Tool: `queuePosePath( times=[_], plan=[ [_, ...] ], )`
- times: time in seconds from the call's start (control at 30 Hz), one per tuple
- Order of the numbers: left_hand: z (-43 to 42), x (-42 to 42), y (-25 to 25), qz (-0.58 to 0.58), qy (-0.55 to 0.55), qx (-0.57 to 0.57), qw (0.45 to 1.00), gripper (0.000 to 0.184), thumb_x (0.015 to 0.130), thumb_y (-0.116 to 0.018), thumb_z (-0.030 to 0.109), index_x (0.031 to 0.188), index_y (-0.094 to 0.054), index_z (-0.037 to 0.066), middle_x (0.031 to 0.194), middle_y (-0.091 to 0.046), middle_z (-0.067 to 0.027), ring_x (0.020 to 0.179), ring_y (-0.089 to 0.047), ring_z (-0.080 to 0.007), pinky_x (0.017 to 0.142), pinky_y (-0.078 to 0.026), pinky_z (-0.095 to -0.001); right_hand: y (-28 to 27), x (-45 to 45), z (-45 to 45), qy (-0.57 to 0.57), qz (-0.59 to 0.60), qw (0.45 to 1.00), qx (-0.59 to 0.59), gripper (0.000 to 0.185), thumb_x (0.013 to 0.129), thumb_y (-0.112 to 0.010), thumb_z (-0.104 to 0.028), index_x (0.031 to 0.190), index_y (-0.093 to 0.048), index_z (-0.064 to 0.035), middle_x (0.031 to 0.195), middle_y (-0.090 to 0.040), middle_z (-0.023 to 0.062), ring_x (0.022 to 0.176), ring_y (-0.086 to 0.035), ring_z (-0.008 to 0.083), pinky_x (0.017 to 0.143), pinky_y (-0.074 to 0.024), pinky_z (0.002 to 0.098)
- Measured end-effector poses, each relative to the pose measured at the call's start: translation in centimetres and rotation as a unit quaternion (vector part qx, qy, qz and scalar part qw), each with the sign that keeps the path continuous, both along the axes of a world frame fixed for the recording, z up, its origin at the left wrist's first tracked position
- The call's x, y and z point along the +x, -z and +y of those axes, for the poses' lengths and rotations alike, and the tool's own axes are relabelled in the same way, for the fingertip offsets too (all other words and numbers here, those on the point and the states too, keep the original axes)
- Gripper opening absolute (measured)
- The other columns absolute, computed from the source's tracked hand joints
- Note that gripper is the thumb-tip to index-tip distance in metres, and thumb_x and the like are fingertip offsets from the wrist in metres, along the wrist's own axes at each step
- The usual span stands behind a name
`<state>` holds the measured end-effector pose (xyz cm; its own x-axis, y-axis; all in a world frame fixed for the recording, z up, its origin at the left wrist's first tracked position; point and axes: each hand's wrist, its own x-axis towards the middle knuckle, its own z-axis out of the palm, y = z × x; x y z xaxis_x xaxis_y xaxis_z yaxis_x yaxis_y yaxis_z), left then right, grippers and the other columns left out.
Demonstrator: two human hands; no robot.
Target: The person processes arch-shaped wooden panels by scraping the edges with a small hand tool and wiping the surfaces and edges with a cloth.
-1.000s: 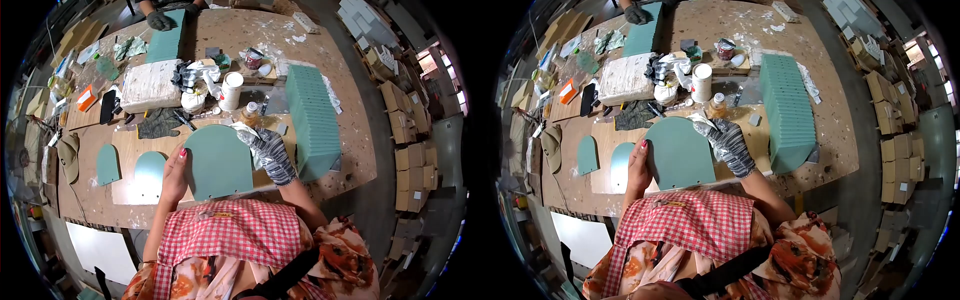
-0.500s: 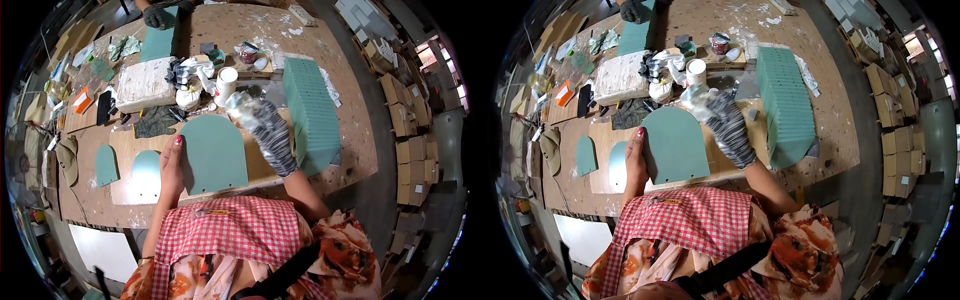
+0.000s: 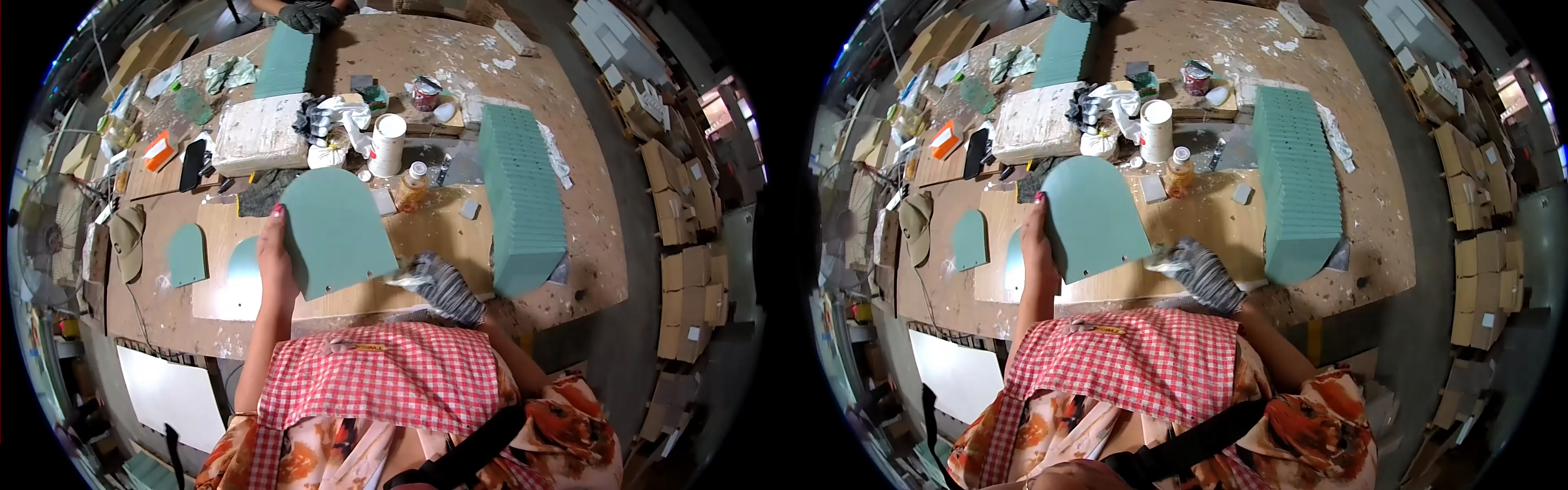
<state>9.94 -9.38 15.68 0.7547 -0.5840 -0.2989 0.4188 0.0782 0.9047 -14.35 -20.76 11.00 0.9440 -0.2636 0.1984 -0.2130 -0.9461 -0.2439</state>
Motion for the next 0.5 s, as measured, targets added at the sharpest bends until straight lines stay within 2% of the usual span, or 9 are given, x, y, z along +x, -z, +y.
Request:
queuePosePath(
  times=[0.03, 0.07, 0.1, 0.13, 0.17, 0.23, 0.27, 0.43, 0.5],
  plan=[
    [0.1, 0.0, -0.1, 0.024, 0.019, 0.023, 0.999, 0.035, 0.094, -0.050, 0.030, 0.109, -0.058, 0.000, 0.096, -0.063, -0.0042, 0.082, -0.057, -0.0109, 0.076, -0.046, -0.0241, -2.2, -0.5, 0.0, 0.000, 0.093, 0.993, -0.067, 0.023, 0.091, -0.057, -0.019, 0.109, -0.059, -0.0054, 0.092, -0.064, 0.0062, 0.083, -0.061, 0.0156, 0.074, -0.0511, 0.0255],
    [0.2, -0.7, -1.5, 0.039, 0.053, 0.008, 0.998, 0.035, 0.094, -0.050, 0.029, 0.111, -0.058, 0.000, 0.098, -0.063, -0.0050, 0.083, -0.058, -0.0110, 0.075, -0.046, -0.0241, -2.1, -1.0, -0.5, -0.008, 0.089, 0.994, -0.070, 0.023, 0.091, -0.057, -0.019, 0.109, -0.059, -0.0054, 0.092, -0.064, 0.0062, 0.083, -0.061, 0.0156, 0.074, -0.0511, 0.0255],
    [0.6, -0.8, -1.2, 0.028, 0.108, -0.010, 0.994, 0.034, 0.094, -0.048, 0.027, 0.113, -0.056, -0.001, 0.100, -0.063, -0.0055, 0.085, -0.059, -0.0114, 0.077, -0.046, -0.0243, -1.6, -1.4, -1.0, 0.120, -0.067, 0.926, 0.352, 0.025, 0.090, -0.058, -0.020, 0.111, -0.059, -0.0046, 0.093, -0.065, 0.0073, 0.083, -0.062, 0.0150, 0.074, -0.0515, 0.0254],
    [0.8, -1.2, -0.4, 0.044, 0.136, -0.038, 0.989, 0.034, 0.095, -0.047, 0.026, 0.114, -0.055, -0.001, 0.100, -0.063, -0.0058, 0.086, -0.059, -0.0116, 0.077, -0.047, -0.0245, -0.9, -1.8, -1.3, 0.223, -0.200, 0.650, 0.698, 0.028, 0.090, -0.058, -0.022, 0.112, -0.058, -0.0039, 0.094, -0.065, 0.0084, 0.082, -0.063, 0.0145, 0.073, -0.0519, 0.0253],
    [0.8, -1.8, 0.5, 0.060, 0.165, -0.066, 0.982, 0.033, 0.095, -0.046, 0.025, 0.114, -0.055, -0.001, 0.101, -0.063, -0.0061, 0.087, -0.060, -0.0119, 0.078, -0.047, -0.0247, -1.3, -1.3, -1.5, 0.216, -0.266, 0.625, 0.701, 0.029, 0.089, -0.060, -0.023, 0.108, -0.060, -0.0008, 0.094, -0.066, 0.0083, 0.085, -0.063, 0.0144, 0.077, -0.0515, 0.0252],
    [0.9, -2.5, 1.7, 0.073, 0.193, -0.067, 0.976, 0.034, 0.096, -0.044, 0.024, 0.117, -0.053, -0.002, 0.102, -0.063, -0.0064, 0.087, -0.061, -0.0125, 0.079, -0.048, -0.0252, -5.4, 0.2, -1.4, 0.279, -0.062, 0.817, 0.500, 0.031, 0.088, -0.063, -0.023, 0.105, -0.060, 0.0027, 0.092, -0.066, 0.0077, 0.084, -0.062, 0.0147, 0.077, -0.0503, 0.0253],
    [0.9, -2.8, 1.9, 0.093, 0.214, -0.046, 0.971, 0.036, 0.097, -0.043, 0.025, 0.119, -0.052, -0.002, 0.104, -0.063, -0.0071, 0.089, -0.061, -0.0127, 0.080, -0.048, -0.0253, -2.0, -0.2, -1.2, 0.164, -0.195, 0.705, 0.662, 0.034, 0.085, -0.066, -0.023, 0.105, -0.060, 0.0039, 0.089, -0.064, 0.0059, 0.080, -0.059, 0.0132, 0.075, -0.0485, 0.0256],
    [2.2, -4.6, -0.3, 0.178, 0.197, -0.059, 0.962, 0.050, 0.098, -0.036, 0.040, 0.122, -0.051, -0.001, 0.110, -0.061, -0.0128, 0.097, -0.060, -0.0176, 0.085, -0.048, -0.0310, -2.6, -0.7, 0.2, 0.204, -0.173, 0.747, 0.609, 0.037, 0.084, -0.068, -0.021, 0.109, -0.059, 0.0040, 0.089, -0.062, 0.0035, 0.080, -0.053, 0.0091, 0.075, -0.0445, 0.0253],
    [3.0, -4.7, 0.4, 0.186, 0.212, -0.081, 0.956, 0.054, 0.098, -0.034, 0.044, 0.123, -0.051, -0.001, 0.112, -0.061, -0.0142, 0.099, -0.059, -0.0190, 0.086, -0.048, -0.0338, -3.5, -1.0, 0.9, 0.194, -0.218, 0.699, 0.653, 0.037, 0.084, -0.068, -0.019, 0.112, -0.058, 0.0032, 0.092, -0.062, 0.0033, 0.082, -0.053, 0.0088, 0.077, -0.0434, 0.0243]
  ],
)
